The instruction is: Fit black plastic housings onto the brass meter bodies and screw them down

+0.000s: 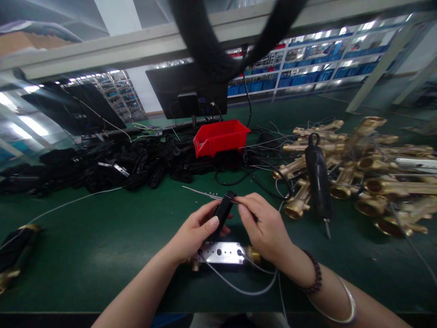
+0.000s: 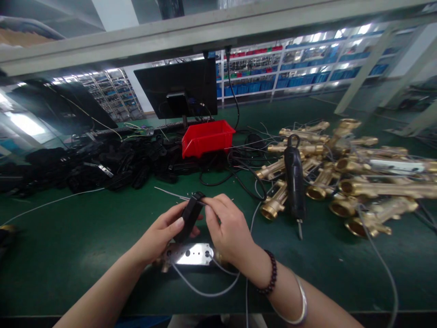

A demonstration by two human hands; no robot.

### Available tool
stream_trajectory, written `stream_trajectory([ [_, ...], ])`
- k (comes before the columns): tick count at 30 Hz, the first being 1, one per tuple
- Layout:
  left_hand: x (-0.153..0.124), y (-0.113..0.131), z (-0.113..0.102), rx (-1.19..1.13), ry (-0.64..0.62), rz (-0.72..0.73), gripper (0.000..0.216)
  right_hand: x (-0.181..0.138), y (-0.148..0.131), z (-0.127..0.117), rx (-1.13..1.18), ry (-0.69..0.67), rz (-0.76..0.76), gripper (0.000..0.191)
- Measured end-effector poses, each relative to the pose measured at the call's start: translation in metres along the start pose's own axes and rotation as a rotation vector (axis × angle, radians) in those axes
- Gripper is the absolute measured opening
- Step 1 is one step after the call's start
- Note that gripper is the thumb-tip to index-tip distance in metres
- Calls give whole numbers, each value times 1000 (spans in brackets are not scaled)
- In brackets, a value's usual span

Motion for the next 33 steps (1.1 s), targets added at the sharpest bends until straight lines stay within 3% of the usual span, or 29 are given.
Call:
stream_trajectory([
  [4,-1,7,0,312,14,67,52,-6,20,2,181,57,261,4],
  [7,-3,19,1,631,53,198,48,-3,28,2,192,-5,320,5],
  [9,-4,28,2,776,107,269,46,4,31,-5,155,-34,305,3],
  [12,-5,39,2,926,213,303,42,15,27,-21,67,21,212,17],
  [17,-2,58,20,1091,220,350,45,20,15,-12,197,-101,71,14],
  [19,-1,60,23,1117,192,297,39,24,29,-33,279,70,114,18],
  [22,-1,59,23,1159,122,187,33,19,68,-95,311,603,259,23],
  [24,-1,58,21,1173,89,140,34,14,86,-121,335,810,308,30],
  [25,-1,60,20,1177,87,136,34,17,90,-122,361,770,314,32],
  [26,-1,63,20,1179,95,146,33,25,89,-113,398,621,317,33],
  [28,1,71,20,1178,124,203,31,36,71,-69,475,109,312,34],
  [30,2,78,23,1159,134,265,30,27,44,-21,500,-377,293,37],
  [31,2,80,23,1139,146,285,33,20,34,-7,496,-518,291,38],
  [33,0,82,17,1056,231,291,44,12,27,7,500,-607,334,37],
])
Point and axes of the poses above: each hand's wrist, its own x-axis towards the middle knuckle, its own z-axis out of the palm, y = z × x, the point moved 8 cm from there along x, towards the middle knuckle, and after that the axes turned 6 degrees about x, right-handed, at the moved point
